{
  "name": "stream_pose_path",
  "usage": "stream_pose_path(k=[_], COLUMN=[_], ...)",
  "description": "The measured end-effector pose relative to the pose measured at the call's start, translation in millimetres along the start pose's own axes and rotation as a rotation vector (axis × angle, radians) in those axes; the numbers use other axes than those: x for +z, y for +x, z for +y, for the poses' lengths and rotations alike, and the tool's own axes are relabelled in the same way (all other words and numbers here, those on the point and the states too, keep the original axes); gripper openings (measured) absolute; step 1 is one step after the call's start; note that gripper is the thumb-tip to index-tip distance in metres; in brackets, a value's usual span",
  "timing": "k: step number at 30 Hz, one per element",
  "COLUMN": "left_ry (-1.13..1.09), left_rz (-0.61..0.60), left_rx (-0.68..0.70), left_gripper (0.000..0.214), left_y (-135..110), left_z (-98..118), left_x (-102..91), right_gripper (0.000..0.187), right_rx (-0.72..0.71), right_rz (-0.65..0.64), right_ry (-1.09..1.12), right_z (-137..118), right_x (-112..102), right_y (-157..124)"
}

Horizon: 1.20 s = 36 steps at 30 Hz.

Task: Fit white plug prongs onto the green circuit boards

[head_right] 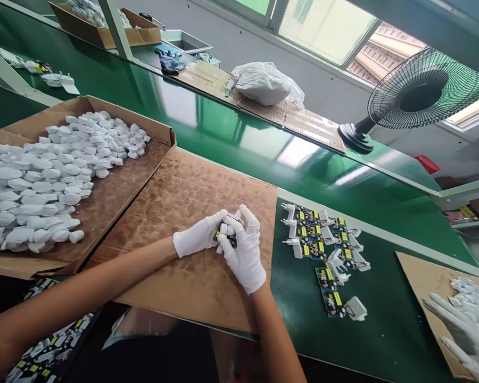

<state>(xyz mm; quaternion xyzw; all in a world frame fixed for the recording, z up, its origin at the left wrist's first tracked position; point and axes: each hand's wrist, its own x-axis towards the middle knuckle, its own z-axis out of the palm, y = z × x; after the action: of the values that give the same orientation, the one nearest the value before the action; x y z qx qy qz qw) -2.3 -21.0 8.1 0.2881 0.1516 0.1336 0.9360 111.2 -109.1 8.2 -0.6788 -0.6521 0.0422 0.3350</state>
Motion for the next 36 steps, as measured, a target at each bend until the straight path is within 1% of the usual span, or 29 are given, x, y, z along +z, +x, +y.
stream_pose_path(k=[2,3,5,7,10,13,15,18,22,24,26,28,30,32,34,36], left_ry=[0.079,0.107,0.143,0.157,0.154,0.105,0.071,0.055,0.058,0.097,0.126,0.11,0.025,-0.076,-0.121,-0.107], left_rz=[0.005,0.021,0.06,0.073,0.031,0.004,0.026,0.053,-0.015,-0.028,-0.02,-0.032,-0.094,-0.155,-0.153,-0.115], left_rx=[-0.012,-0.015,-0.006,0.011,0.028,0.016,-0.008,-0.004,0.044,0.046,0.046,0.017,-0.03,-0.068,-0.096,-0.112], left_gripper=[0.048,0.048,0.047,0.047,0.049,0.046,0.042,0.041,0.043,0.041,0.036,0.031,0.031,0.035,0.036,0.035], left_y=[0.6,0.7,0.6,0.5,1.2,2.1,2.1,1.0,0.2,0.5,0.7,0.3,-0.9,-2.9,-5.4,-8.0], left_z=[-0.8,-0.9,-1.0,-1.2,-2.1,-3.0,-3.6,-4.9,-6.5,-6.4,-4.9,-1.9,2.1,5.4,6.6,5.6], left_x=[-0.3,0.2,2.2,3.9,3.5,-0.2,-2.7,-4.7,-5.7,-6.5,-7.2,-8.0,-8.5,-8.5,-7.2,-4.4], right_gripper=[0.023,0.02,0.016,0.016,0.02,0.025,0.032,0.053,0.083,0.09,0.085,0.076,0.069,0.066,0.062,0.057], right_rx=[0.045,0.066,0.096,0.105,0.1,0.057,-0.007,-0.084,-0.134,-0.15,-0.167,-0.187,-0.213,-0.24,-0.256,-0.244], right_rz=[0.044,0.069,0.116,0.157,0.171,0.124,0.08,0.001,-0.063,-0.064,-0.048,-0.025,0.009,0.048,0.09,0.124], right_ry=[0.07,0.114,0.205,0.243,0.184,0.083,0.017,-0.056,-0.151,-0.193,-0.21,-0.217,-0.209,-0.179,-0.137,-0.105], right_z=[2.2,3.0,3.7,3.8,4.8,7.3,8.7,9.1,8.2,8.3,9.2,10.3,11.0,10.3,8.0,4.7], right_x=[-0.4,-0.1,1.9,5.4,11.0,11.6,8.4,3.3,3.5,5.2,6.1,5.8,4.6,3.0,1.3,-0.9], right_y=[0.7,0.9,1.0,0.4,-0.5,0.4,2.1,3.8,2.4,1.3,0.8,1.0,1.2,1.1,0.6,0.0])
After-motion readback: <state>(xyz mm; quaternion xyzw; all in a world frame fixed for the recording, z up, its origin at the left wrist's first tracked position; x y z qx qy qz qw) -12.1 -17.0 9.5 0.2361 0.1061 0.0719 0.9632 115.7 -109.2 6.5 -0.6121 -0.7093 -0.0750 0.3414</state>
